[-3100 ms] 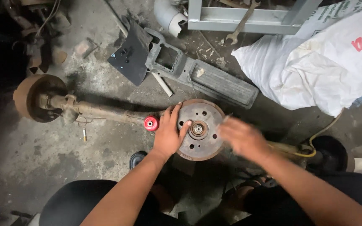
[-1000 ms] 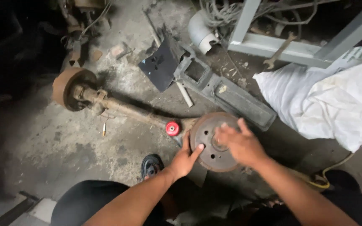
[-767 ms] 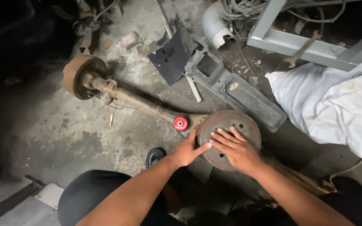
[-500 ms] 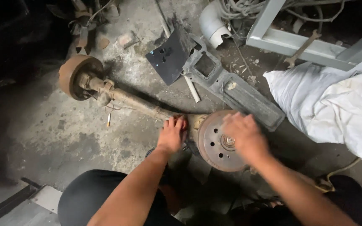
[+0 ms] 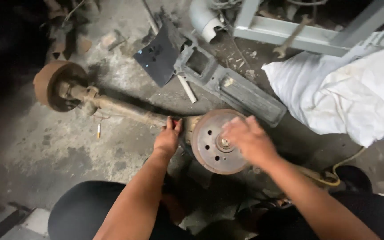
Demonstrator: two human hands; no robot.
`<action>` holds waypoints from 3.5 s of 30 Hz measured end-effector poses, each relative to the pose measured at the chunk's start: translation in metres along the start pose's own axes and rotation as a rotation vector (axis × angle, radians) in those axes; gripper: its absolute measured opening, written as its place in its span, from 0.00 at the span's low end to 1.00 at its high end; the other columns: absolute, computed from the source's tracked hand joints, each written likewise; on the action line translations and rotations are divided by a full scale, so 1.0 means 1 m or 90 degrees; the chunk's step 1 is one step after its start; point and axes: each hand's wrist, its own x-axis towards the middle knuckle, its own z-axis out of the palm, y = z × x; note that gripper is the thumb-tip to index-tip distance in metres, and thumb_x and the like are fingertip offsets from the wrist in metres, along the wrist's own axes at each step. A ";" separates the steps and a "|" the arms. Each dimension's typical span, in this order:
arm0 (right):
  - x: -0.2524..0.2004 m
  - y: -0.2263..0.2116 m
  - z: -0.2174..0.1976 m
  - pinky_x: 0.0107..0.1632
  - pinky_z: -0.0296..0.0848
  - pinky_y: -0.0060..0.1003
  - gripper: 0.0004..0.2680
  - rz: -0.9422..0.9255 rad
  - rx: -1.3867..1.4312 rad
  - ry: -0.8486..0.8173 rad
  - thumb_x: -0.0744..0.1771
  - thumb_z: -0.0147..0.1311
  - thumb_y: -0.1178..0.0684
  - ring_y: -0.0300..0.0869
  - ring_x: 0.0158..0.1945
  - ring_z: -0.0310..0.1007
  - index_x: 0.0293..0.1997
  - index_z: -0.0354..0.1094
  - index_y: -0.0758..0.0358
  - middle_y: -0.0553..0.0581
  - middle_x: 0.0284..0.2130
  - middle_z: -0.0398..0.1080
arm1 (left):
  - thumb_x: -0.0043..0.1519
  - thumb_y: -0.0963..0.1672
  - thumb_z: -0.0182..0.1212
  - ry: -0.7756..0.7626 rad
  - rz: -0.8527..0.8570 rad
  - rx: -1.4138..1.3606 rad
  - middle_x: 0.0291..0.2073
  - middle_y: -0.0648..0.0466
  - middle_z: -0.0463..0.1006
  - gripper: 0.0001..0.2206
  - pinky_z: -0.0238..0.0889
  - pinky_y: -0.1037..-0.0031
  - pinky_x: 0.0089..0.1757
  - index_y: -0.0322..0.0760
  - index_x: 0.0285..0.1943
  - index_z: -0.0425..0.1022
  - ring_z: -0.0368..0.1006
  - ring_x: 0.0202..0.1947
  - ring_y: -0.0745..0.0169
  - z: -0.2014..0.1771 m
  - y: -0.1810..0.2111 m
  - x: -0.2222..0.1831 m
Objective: Cleaning a brake drum on an axle assembly using a small brush and hands in a workshop environment.
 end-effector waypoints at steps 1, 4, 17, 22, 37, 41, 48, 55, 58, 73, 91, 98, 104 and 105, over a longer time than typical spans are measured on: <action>-0.011 0.010 0.001 0.70 0.54 0.63 0.16 0.005 -0.006 0.002 0.64 0.48 0.62 0.49 0.70 0.59 0.55 0.72 0.47 0.49 0.61 0.69 | 0.67 0.37 0.45 0.003 0.006 0.003 0.75 0.34 0.44 0.30 0.72 0.53 0.54 0.49 0.80 0.47 0.61 0.67 0.31 -0.002 0.000 0.003; -0.035 0.009 -0.005 0.70 0.52 0.64 0.17 0.131 0.087 0.054 0.67 0.44 0.59 0.49 0.71 0.62 0.61 0.70 0.45 0.50 0.66 0.66 | 0.68 0.40 0.45 -0.029 -0.011 0.102 0.77 0.38 0.44 0.32 0.71 0.51 0.53 0.54 0.82 0.40 0.59 0.69 0.37 0.003 0.002 -0.001; -0.150 0.122 -0.025 0.59 0.69 0.50 0.09 0.742 0.224 0.045 0.69 0.50 0.53 0.52 0.48 0.77 0.49 0.77 0.41 0.48 0.40 0.77 | 0.63 0.39 0.52 0.235 0.038 -0.092 0.72 0.35 0.52 0.32 0.64 0.47 0.57 0.38 0.80 0.48 0.59 0.68 0.33 -0.096 0.058 -0.014; -0.141 0.099 -0.051 0.56 0.70 0.55 0.11 0.719 0.254 -0.052 0.71 0.45 0.49 0.61 0.45 0.77 0.48 0.78 0.56 0.63 0.39 0.78 | 0.67 0.39 0.54 0.426 0.225 -0.330 0.66 0.26 0.56 0.21 0.52 0.38 0.61 0.32 0.71 0.61 0.56 0.65 0.15 -0.137 0.088 -0.024; -0.160 0.092 -0.059 0.53 0.74 0.57 0.12 0.763 0.194 -0.431 0.70 0.49 0.46 0.63 0.52 0.77 0.57 0.75 0.47 0.67 0.45 0.79 | 0.66 0.58 0.52 0.158 0.327 0.035 0.70 0.39 0.56 0.33 0.47 0.35 0.62 0.44 0.77 0.55 0.54 0.71 0.32 -0.139 0.142 -0.044; -0.113 0.060 -0.057 0.63 0.67 0.53 0.15 0.770 0.294 -0.509 0.70 0.48 0.46 0.55 0.62 0.70 0.66 0.68 0.49 0.61 0.56 0.73 | 0.68 0.56 0.49 0.130 0.292 -0.019 0.68 0.34 0.59 0.32 0.54 0.38 0.59 0.39 0.77 0.54 0.59 0.67 0.26 -0.176 0.121 -0.045; -0.118 0.042 0.063 0.29 0.73 0.48 0.27 0.562 0.209 -0.716 0.67 0.43 0.64 0.55 0.38 0.77 0.77 0.40 0.56 0.65 0.62 0.61 | 0.60 0.59 0.50 -0.265 0.120 0.035 0.81 0.53 0.26 0.39 0.46 0.44 0.64 0.67 0.80 0.34 0.29 0.79 0.45 -0.182 0.114 -0.076; -0.130 0.085 0.060 0.40 0.77 0.46 0.15 0.652 0.339 -0.693 0.72 0.41 0.50 0.52 0.44 0.77 0.68 0.61 0.51 0.59 0.49 0.75 | 0.57 0.58 0.53 -0.082 0.175 -0.054 0.80 0.50 0.37 0.43 0.63 0.44 0.53 0.55 0.80 0.37 0.37 0.79 0.41 -0.158 0.105 -0.059; -0.123 0.112 0.037 0.53 0.72 0.44 0.14 0.741 0.382 -0.642 0.70 0.43 0.47 0.51 0.52 0.76 0.63 0.68 0.38 0.53 0.54 0.74 | 0.58 0.60 0.51 -0.197 0.132 -0.047 0.79 0.51 0.39 0.45 0.47 0.50 0.63 0.53 0.82 0.32 0.35 0.78 0.48 -0.164 0.106 -0.052; -0.161 0.107 0.175 0.43 0.62 0.47 0.05 0.145 -0.265 -0.162 0.64 0.51 0.54 0.49 0.30 0.69 0.36 0.74 0.48 0.59 0.45 0.71 | 0.56 0.59 0.64 -0.089 0.294 0.081 0.75 0.31 0.45 0.52 0.60 0.52 0.55 0.32 0.80 0.35 0.47 0.72 0.32 -0.140 0.097 -0.046; -0.171 0.093 0.355 0.48 0.77 0.50 0.19 0.459 0.292 -0.662 0.70 0.39 0.34 0.56 0.48 0.79 0.53 0.72 0.55 0.62 0.43 0.78 | 0.58 0.62 0.65 -0.107 0.242 0.180 0.74 0.31 0.44 0.56 0.59 0.54 0.55 0.35 0.81 0.28 0.53 0.66 0.31 -0.132 0.106 -0.051; -0.073 0.103 0.214 0.40 0.76 0.53 0.13 0.489 0.299 -0.632 0.71 0.37 0.51 0.58 0.44 0.79 0.63 0.59 0.59 0.65 0.46 0.76 | 0.55 0.64 0.64 -0.048 0.258 0.275 0.72 0.26 0.46 0.59 0.60 0.58 0.53 0.30 0.81 0.28 0.60 0.61 0.36 -0.122 0.106 -0.048; -0.059 0.123 0.166 0.43 0.69 0.49 0.08 0.724 0.457 -0.324 0.67 0.55 0.45 0.55 0.42 0.77 0.46 0.69 0.50 0.60 0.37 0.78 | 0.64 0.61 0.54 -0.079 0.264 0.115 0.71 0.33 0.50 0.44 0.58 0.48 0.54 0.35 0.78 0.38 0.60 0.61 0.28 -0.132 0.102 -0.037; -0.060 0.125 0.159 0.44 0.68 0.43 0.06 0.727 0.492 -0.231 0.66 0.57 0.46 0.48 0.39 0.77 0.43 0.73 0.49 0.55 0.35 0.79 | 0.65 0.62 0.47 -0.009 0.310 0.109 0.68 0.39 0.59 0.40 0.55 0.45 0.55 0.34 0.76 0.48 0.62 0.58 0.29 -0.130 0.098 -0.034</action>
